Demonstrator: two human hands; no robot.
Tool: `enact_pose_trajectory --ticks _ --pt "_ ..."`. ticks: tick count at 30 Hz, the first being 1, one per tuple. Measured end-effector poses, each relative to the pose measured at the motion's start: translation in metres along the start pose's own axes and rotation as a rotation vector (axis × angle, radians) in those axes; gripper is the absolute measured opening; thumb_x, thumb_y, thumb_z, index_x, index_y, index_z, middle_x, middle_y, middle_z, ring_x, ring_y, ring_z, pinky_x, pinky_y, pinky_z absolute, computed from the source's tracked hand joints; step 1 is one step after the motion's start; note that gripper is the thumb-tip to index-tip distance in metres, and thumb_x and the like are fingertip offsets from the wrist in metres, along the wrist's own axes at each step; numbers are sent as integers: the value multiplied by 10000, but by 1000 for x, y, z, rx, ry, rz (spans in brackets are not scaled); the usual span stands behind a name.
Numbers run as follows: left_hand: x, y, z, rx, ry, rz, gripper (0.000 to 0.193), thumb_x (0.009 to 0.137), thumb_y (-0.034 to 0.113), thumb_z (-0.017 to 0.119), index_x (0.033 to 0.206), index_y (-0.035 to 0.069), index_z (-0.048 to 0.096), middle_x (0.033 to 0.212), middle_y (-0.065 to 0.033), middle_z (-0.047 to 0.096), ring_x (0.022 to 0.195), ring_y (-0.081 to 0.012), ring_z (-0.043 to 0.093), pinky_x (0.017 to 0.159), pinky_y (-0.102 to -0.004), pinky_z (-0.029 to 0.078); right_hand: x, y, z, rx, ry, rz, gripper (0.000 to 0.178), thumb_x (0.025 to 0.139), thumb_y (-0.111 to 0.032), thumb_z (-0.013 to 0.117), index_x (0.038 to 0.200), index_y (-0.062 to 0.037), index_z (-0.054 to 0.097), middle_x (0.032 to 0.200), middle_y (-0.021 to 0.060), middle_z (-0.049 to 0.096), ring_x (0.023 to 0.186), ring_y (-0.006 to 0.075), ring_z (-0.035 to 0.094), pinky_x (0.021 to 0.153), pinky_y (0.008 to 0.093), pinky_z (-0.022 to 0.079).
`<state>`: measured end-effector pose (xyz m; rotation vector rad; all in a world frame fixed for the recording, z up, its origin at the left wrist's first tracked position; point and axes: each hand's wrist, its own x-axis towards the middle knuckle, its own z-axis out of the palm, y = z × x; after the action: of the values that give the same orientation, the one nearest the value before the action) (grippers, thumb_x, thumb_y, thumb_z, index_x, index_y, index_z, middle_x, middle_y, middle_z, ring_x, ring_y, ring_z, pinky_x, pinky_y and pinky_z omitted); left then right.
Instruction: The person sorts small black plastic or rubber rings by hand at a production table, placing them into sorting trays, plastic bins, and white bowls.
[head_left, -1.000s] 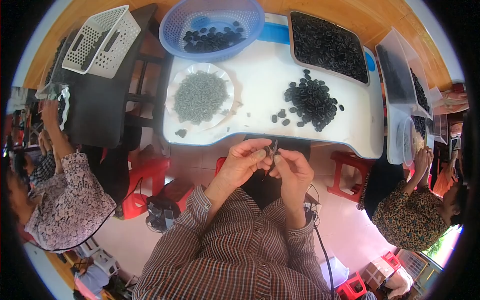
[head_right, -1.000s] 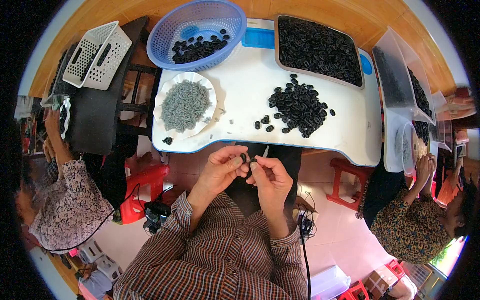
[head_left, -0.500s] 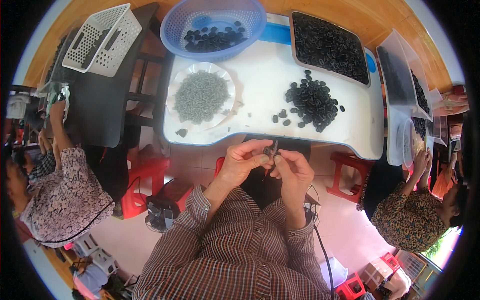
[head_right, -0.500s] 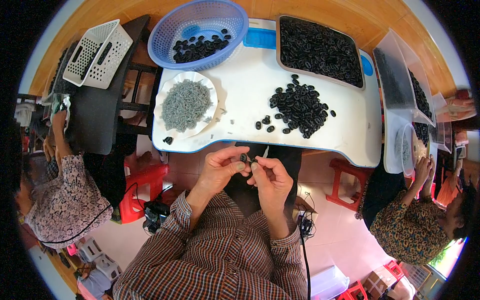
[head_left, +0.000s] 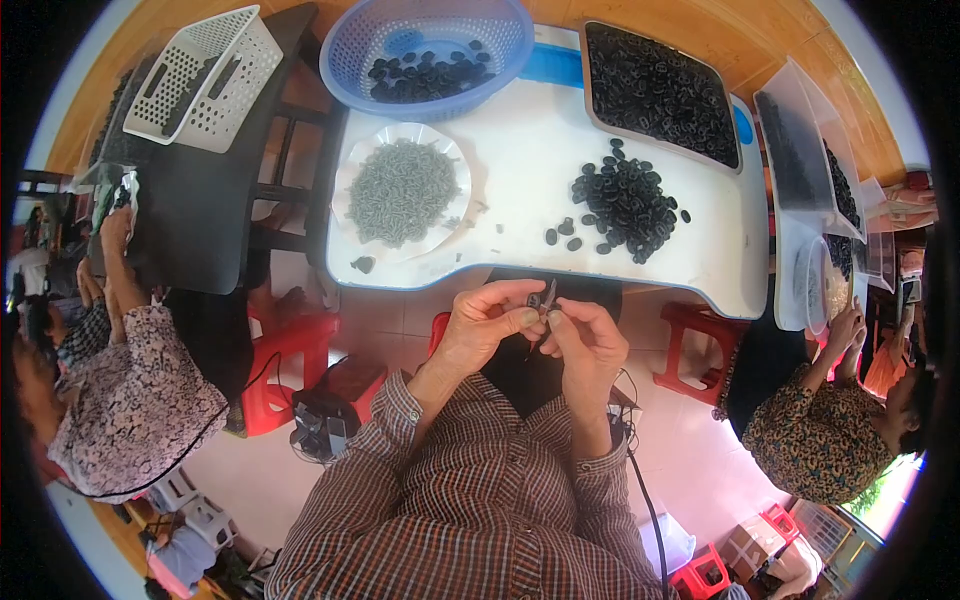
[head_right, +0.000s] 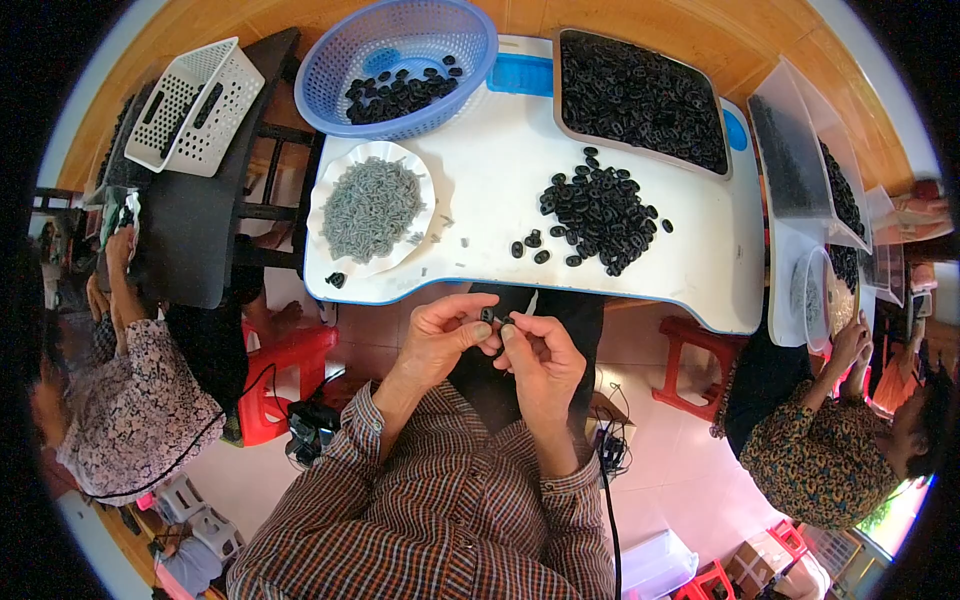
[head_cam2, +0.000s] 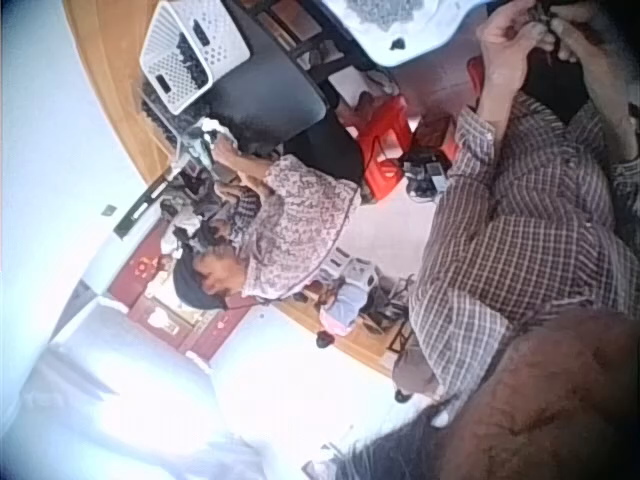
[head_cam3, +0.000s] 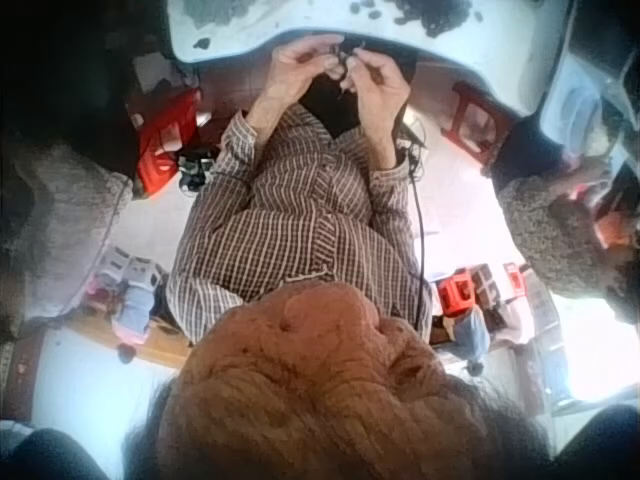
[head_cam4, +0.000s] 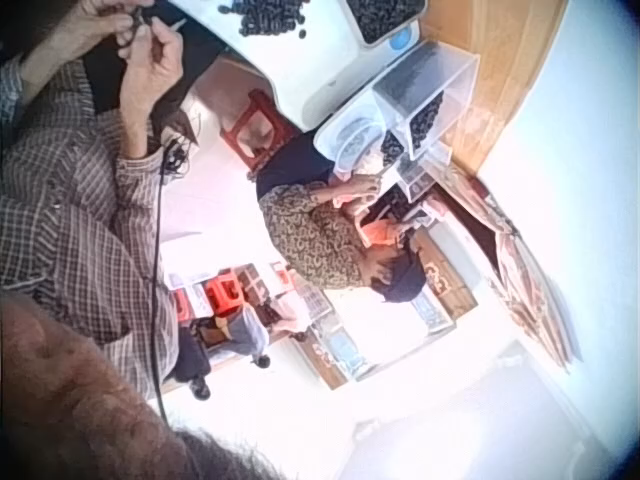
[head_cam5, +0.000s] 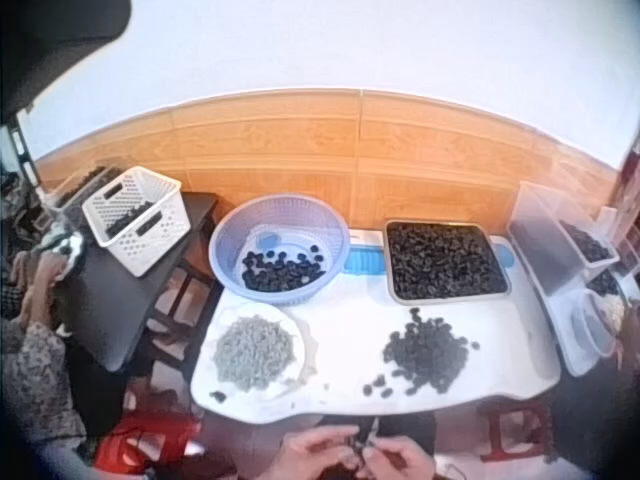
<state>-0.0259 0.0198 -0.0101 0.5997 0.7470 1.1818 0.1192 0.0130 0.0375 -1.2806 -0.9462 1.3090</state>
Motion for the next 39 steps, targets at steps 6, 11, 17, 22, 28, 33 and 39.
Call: enact_pose_trajectory --ticks 6,11,17,22,28,33,39 --pt "0 1 0 13 -2 -1 318 849 -42 635 1165 -18 605 986 -98 671 795 -138 655 715 -254 562 0 2 1 24 -13 7 121 880 18 610 999 6 627 809 43 639 616 52 569 529 172 463" --pt "-1 3 0 92 9 9 316 843 -40 644 1156 -11 613 977 -83 670 784 -117 644 711 -237 553 0 1 2 5 -14 24 138 874 23 612 1011 13 629 798 45 641 612 58 581 526 171 461" --pt "-1 2 -2 138 -7 52 315 840 -42 649 1151 -7 618 941 -43 649 769 -96 621 706 -225 540 0 2 3 -32 -10 25 141 871 14 616 1009 11 639 759 35 642 581 60 592 506 163 445" --pt "-1 6 -2 156 -28 86 314 836 -53 647 1146 -7 621 926 -36 633 768 -93 615 702 -221 537 1 3 3 -51 -20 28 139 869 14 617 1005 12 642 762 35 641 587 62 598 501 164 444" --pt "-1 8 0 187 -42 104 304 839 -45 649 1139 -1 628 905 -32 625 763 -93 614 680 -217 531 1 6 1 -60 -34 0 135 865 20 620 997 16 646 781 38 636 590 64 597 501 167 450" --pt "-2 8 -1 239 -42 118 299 840 -38 652 1136 1 630 891 -28 621 760 -91 615 665 -211 526 1 4 2 -56 -41 -14 137 858 33 621 992 20 649 797 45 634 593 65 594 504 169 455" --pt "-2 7 0 258 -61 126 292 845 -28 650 1135 3 632 912 -36 624 756 -90 618 651 -209 525 1 5 -1 -68 -46 -9 137 857 40 618 988 17 651 792 47 636 591 64 593 502 171 457"
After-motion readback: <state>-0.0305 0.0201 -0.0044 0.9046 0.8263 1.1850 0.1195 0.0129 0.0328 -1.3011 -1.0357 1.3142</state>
